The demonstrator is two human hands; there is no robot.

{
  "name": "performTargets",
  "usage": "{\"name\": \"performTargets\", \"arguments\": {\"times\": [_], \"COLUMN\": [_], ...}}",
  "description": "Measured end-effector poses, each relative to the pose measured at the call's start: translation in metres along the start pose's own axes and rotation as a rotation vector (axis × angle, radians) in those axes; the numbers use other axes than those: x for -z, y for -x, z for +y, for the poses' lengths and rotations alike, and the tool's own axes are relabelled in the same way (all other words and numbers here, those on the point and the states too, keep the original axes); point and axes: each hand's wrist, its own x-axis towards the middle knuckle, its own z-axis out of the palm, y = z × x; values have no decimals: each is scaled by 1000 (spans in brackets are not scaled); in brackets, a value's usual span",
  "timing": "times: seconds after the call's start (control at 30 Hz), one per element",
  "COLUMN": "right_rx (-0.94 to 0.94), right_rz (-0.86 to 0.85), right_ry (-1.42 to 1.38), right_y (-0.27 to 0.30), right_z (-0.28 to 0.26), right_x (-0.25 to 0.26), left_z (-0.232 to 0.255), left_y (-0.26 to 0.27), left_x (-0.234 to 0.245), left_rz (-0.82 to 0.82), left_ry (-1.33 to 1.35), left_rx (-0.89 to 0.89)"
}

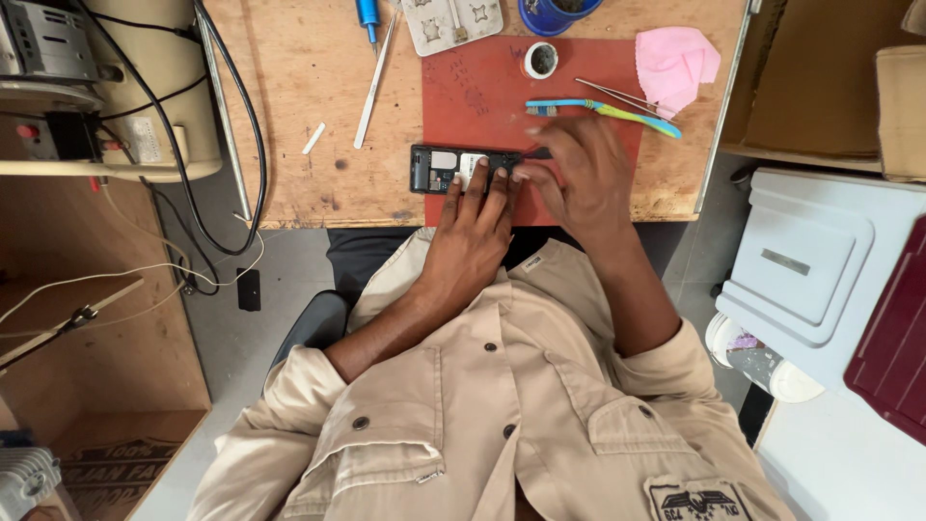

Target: The person disassembles a small electronic device on a workbench, removes internal components, and uses a screwdriver to manipulate parts. They handle a battery, a circuit board, and various small tools while working on the device.

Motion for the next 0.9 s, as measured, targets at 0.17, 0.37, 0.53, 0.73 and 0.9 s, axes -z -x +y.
{"name": "performTargets", "arguments": {"times": [0.17, 0.37, 0.53, 0.73, 0.9], "right_rx": [-83, -131, -169, -267, -194], "right_rz": [-59, -79, -33, -105, -62], "right_ry": [-113, -340, -70, -459, 203], "right_y": [3, 4, 9, 4, 4], "right_z": [-3, -3, 0, -8, -2], "right_x": [3, 10, 1, 9, 9], "left_z": [-3, -4, 0, -3, -1], "left_y": [-1, -1, 0, 1, 1], "left_x": [4, 4, 1, 1, 2], "left_rz": [43, 57, 59, 61, 51], "left_ry": [57, 57, 46, 45, 64], "left_rx": [9, 16, 15, 8, 6]}}
